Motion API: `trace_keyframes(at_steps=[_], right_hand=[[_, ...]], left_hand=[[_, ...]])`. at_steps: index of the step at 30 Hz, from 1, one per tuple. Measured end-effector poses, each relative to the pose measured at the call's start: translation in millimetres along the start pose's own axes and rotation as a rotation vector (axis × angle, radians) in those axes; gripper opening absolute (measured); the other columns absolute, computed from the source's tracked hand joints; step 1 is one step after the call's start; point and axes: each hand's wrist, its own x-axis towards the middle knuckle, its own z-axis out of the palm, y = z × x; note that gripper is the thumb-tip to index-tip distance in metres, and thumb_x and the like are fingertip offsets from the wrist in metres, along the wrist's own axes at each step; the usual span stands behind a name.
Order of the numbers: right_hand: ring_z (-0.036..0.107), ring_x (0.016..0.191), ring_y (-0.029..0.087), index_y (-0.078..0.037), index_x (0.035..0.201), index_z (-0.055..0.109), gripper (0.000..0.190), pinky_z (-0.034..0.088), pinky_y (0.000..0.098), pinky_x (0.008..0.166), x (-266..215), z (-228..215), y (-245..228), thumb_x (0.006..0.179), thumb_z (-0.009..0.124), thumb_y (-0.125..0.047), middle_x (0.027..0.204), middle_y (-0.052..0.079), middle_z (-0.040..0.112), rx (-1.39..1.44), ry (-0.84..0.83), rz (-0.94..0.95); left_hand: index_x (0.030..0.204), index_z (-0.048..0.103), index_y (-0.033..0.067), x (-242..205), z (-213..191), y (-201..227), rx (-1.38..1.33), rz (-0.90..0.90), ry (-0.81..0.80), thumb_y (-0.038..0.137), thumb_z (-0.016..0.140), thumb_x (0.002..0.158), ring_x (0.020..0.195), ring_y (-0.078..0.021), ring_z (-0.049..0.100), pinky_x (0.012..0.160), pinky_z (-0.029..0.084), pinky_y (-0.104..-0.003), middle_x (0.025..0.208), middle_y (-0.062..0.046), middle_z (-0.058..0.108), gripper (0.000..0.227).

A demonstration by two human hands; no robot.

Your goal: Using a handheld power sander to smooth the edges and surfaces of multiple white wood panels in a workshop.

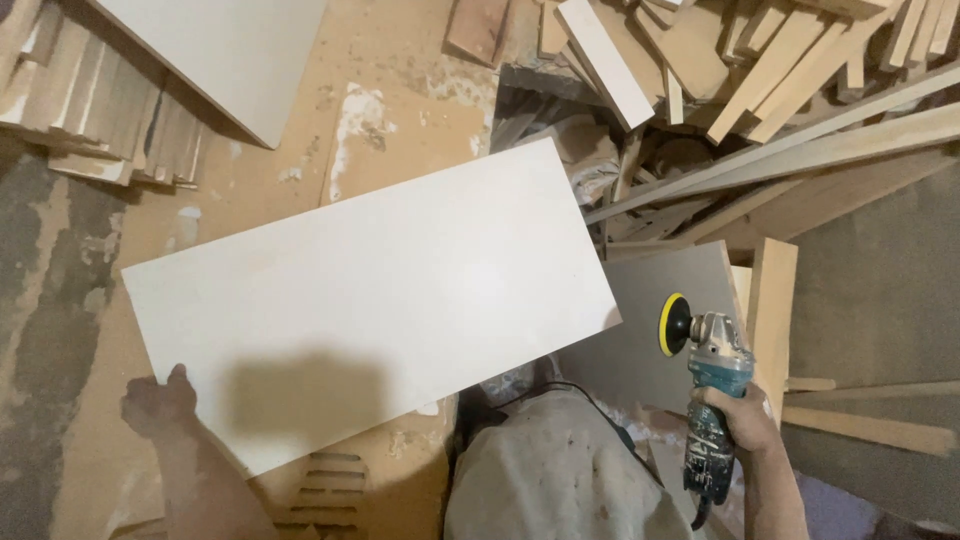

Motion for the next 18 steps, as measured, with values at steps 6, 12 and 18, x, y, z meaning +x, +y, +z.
trace_keyframes(at_steps=[6, 12, 18], right_hand=[[0.058, 0.074, 0.026, -0.008, 0.102, 0.064, 0.034, 0.046, 0.0414, 0.064, 21, 1, 40, 0.071, 0.077, -0.002, 0.087, 0.011, 0.062, 0.164, -0.017, -0.117], [0.064, 0.115, 0.053, 0.011, 0.133, 0.063, 0.08, 0.05, 0.0727, 0.097, 7, 15, 51, 0.069, 0.093, -0.025, 0.116, 0.036, 0.066, 0.025, -0.018, 0.063], [0.07, 0.08, 0.035, 0.001, 0.105, 0.074, 0.038, 0.058, 0.058, 0.069, 30, -16, 128, 0.07, 0.086, -0.007, 0.086, 0.02, 0.07, 0.342, -0.125, -0.06]], left_hand=[[0.145, 0.064, -0.0114, -131, 110, 114, -0.019, 0.988, 0.496, 0.034, 0.089, 0.094, 0.145, -0.0461, 0.05, 0.118, 0.037, -0.057, 0.151, -0.033, 0.059, 0.072], [0.169, 0.027, 0.0159, -460, 109, 204, 0.426, 1.528, -0.596, 0.064, 0.074, 0.09, 0.165, -0.0344, 0.007, 0.132, -0.004, -0.061, 0.178, -0.014, 0.013, 0.104], [0.17, 0.012, 0.0283, -440, 207, 148, 0.634, 1.761, -0.048, 0.037, 0.084, 0.084, 0.165, -0.0334, 0.006, 0.122, 0.004, -0.079, 0.179, -0.017, 0.006, 0.112]])
